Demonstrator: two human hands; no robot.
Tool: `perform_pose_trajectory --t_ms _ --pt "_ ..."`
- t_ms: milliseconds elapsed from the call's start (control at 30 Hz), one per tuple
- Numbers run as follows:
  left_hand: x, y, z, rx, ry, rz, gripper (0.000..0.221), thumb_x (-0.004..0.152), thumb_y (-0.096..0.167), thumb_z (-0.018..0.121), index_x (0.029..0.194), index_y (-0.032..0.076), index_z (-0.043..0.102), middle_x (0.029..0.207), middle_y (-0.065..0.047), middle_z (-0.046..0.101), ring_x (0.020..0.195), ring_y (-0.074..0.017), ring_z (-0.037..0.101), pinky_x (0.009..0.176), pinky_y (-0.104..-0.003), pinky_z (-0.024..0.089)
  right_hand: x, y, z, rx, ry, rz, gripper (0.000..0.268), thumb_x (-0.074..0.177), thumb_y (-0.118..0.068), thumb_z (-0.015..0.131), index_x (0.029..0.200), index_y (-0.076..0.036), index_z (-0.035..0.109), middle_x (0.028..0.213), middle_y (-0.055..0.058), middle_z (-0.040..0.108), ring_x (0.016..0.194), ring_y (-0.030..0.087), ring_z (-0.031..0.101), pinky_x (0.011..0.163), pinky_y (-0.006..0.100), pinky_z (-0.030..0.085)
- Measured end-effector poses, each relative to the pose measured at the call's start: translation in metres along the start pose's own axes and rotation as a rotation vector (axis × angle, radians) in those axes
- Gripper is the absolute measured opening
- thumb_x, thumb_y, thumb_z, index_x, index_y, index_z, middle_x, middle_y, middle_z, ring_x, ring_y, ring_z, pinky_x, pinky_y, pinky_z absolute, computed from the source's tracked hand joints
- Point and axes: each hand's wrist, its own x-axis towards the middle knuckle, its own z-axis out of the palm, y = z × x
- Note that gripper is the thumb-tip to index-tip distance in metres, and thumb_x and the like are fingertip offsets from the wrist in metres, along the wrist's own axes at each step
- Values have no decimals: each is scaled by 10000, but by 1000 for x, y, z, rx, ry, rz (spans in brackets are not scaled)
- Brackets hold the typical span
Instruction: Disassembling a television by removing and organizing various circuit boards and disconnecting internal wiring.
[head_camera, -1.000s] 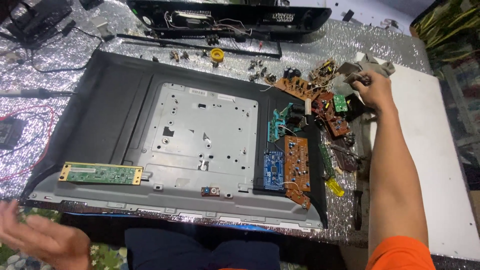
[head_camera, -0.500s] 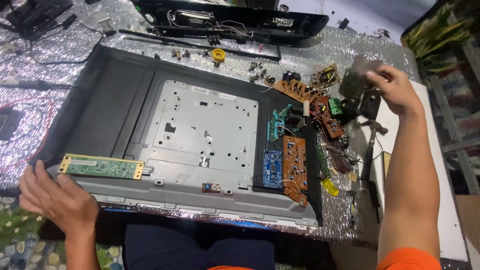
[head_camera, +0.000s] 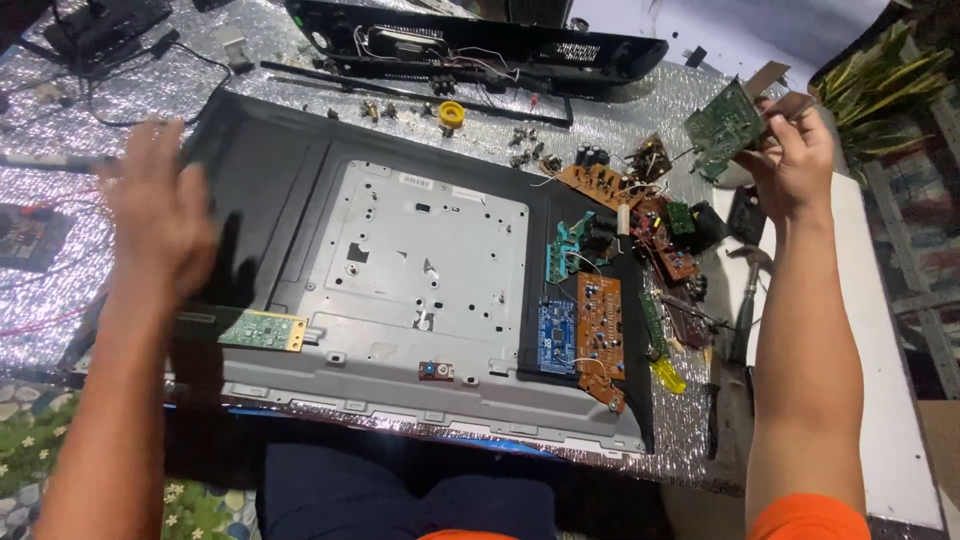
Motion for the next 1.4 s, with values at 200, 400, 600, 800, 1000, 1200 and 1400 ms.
perform_pose_trajectory --t_ms 200,400,600,800,1000,1200,1400 --pt "49 -15 56 56 -308 -157 617 1088 396 232 1598 55 299 1639 -245 290 1498 -427 247 1138 -758 97 15 3 -3 -147 52 -102 141 1147 -138 519 1274 -182 559 1268 -3 571 1075 120 610 934 324 650" --pt "41 -36 101 178 -418 -170 655 1056 476 267 1599 119 351 1680 -167 244 1537 -396 156 1137 -750 122 38 23 -25 -387 117 -232 118 1137 -91 564 1248 -128 577 1204 60 619 1011 166 616 837 313 579" --pt "37 -33 97 219 -388 -153 663 1059 494 270 1595 120 376 1684 -161 252 1535 -382 160 1132 -719 150 55 10 -24 -425 123 -304 125 1109 -33 583 1201 -112 611 1183 56 621 1043 174 613 922 341 620" --pt "36 -28 97 221 -339 -134 627 1073 452 292 1569 102 445 1662 -172 320 1522 -388 212 1117 -718 176 43 -20 -3 -71 200 -122 95 1127 -185 601 1219 -170 621 1068 -38 684 819 61 659 688 223 582" --pt "35 -28 96 224 -336 -155 631 1068 478 297 1571 125 436 1669 -140 308 1529 -362 202 1135 -702 173 45 -18 15 -53 154 -117 118 1119 -184 588 1232 -161 615 1136 -18 687 810 61 658 629 209 589" --pt "34 -30 98 221 -316 -152 630 1063 483 311 1567 130 446 1667 -137 318 1524 -361 220 1127 -698 183 59 -39 18 -165 158 -229 140 1135 -150 549 1268 -177 583 1159 -8 649 955 105 677 761 245 636" --pt "37 -30 99 227 -352 -175 643 1057 499 285 1579 148 418 1680 -123 287 1535 -347 192 1141 -692 168 75 -49 4 -183 104 -405 142 1176 -113 537 1313 -137 565 1194 27 662 973 119 661 814 275 591"
